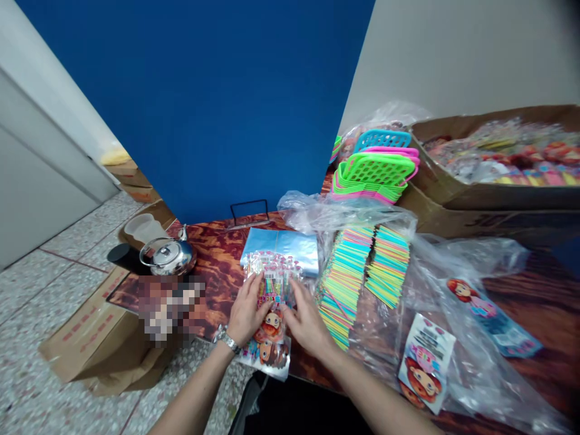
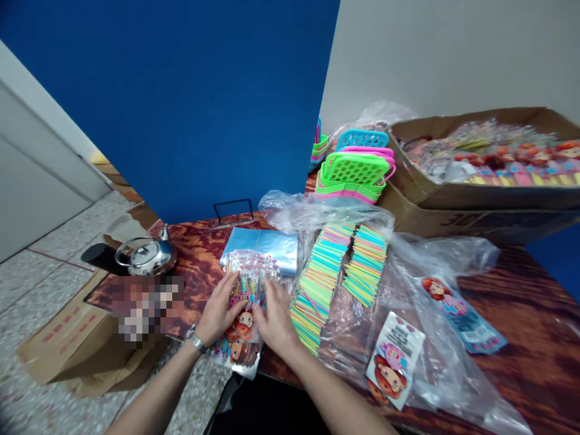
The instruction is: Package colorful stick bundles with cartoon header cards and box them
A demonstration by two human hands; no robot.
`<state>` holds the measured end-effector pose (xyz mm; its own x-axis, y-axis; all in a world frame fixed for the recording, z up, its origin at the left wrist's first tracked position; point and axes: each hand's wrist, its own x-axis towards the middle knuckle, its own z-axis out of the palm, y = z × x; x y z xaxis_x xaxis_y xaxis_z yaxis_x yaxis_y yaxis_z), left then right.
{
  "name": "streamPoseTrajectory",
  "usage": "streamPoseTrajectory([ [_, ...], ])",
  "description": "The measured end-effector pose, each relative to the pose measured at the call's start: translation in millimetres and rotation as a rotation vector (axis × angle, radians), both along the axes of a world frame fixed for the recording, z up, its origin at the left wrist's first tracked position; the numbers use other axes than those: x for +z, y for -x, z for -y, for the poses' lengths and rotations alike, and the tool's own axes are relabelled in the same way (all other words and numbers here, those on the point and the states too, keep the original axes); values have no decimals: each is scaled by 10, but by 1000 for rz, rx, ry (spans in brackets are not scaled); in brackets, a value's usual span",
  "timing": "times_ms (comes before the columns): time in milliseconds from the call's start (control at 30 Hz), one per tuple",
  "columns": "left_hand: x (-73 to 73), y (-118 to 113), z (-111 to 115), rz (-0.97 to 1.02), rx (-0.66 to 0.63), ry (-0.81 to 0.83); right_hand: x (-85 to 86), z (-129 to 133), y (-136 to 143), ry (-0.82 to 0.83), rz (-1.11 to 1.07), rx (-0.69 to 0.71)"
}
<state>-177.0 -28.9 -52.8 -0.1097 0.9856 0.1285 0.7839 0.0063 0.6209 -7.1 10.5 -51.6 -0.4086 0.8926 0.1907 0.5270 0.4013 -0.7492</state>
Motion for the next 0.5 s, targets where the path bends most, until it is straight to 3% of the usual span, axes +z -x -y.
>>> streamPoseTrajectory([
  [100, 44, 82, -72, 39, -51, 6, -114, 47, 122, 37, 87, -14],
  [267, 30, 145, -92, 103, -51, -29, -154, -37, 164, -8, 11, -95],
  [500, -86, 198, -142, 146, 126, -18, -74, -204, 268, 86, 54, -274],
])
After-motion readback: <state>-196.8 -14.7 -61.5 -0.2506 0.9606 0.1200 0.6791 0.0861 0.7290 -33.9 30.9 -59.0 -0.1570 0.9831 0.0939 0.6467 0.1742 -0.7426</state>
